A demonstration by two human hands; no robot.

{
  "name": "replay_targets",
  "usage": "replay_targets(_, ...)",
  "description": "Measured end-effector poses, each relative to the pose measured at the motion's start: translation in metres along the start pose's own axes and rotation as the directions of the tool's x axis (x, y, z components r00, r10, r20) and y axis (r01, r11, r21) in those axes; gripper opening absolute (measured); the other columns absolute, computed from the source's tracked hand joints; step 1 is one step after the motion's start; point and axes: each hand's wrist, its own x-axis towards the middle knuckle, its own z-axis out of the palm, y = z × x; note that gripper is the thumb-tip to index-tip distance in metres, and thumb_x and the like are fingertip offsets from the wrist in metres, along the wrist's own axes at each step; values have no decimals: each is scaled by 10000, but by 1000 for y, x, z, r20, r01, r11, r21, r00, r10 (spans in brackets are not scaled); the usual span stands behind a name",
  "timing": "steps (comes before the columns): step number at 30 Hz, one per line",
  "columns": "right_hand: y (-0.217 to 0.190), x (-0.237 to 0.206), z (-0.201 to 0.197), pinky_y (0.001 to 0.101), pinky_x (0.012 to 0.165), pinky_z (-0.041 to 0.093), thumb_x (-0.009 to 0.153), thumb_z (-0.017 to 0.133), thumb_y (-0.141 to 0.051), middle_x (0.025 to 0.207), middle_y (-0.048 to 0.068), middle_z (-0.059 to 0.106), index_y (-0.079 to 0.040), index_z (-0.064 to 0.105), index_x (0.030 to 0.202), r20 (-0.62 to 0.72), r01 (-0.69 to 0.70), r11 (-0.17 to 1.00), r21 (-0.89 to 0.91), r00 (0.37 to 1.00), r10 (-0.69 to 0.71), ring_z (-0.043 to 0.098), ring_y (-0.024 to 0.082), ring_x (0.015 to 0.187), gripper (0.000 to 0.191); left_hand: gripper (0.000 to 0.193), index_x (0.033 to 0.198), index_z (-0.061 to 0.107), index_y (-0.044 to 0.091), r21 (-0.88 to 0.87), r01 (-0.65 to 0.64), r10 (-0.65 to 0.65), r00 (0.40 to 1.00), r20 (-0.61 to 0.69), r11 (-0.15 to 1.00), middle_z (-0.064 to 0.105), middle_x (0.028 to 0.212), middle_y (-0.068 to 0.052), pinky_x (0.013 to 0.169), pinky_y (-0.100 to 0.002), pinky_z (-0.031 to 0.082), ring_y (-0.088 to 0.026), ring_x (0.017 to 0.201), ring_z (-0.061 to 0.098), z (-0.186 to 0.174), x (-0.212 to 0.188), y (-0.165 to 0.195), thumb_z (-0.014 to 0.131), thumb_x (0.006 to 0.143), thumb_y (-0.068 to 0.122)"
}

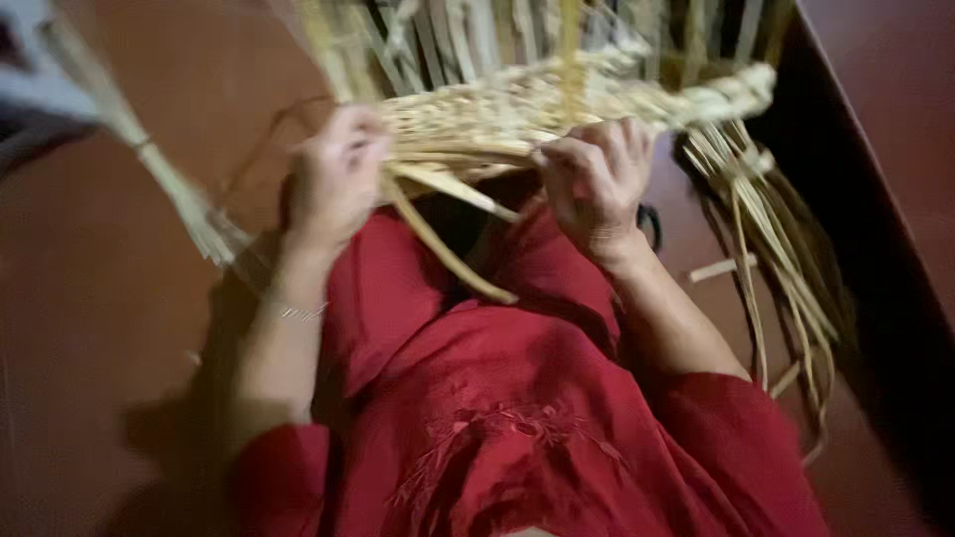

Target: The person sits on the floor weaving a basket from palm/reed strips, braiding strips around the woven base and folding them over the rim, trimming excess with scissors, then setting the basket aside and handling a bamboo frame with more strips.

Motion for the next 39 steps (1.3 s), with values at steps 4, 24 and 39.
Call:
replay_targets(4,43,-83,-33,425,808,471,999,773,-37,964,91,604,-61,646,1057,-180,-389,919,62,901,394,579,287,881,142,203,1261,632,-36,-223,72,-67,997,31,972,719,1162,-126,877,-252,566,-170,1068,717,-12,-17,-2,643,1058,-28)
replay_targets(24,190,-236,-86,449,773,428,820,851,-302,1007,51,628,-231,728,954,-152,-476,486,-733,811,565,538,311,1016,195,116,1189,606,-75,-4,72,-71,996,59,997,712,1035,-107,763,-169,507,-49,867,659,-44,-32,-15,675,1106,-32)
replay_targets(39,206,-273,-125,488,772,499,777,789,-172,1072,71,739,-197,772,1131,48,-465,372,-803,573,818,606,367,1052,356,131,1189,609,-61,-36,107,-105,993,54,994,684,1015,-52,776,-165,487,-32,861,618,-44,-33,-21,696,1105,-11)
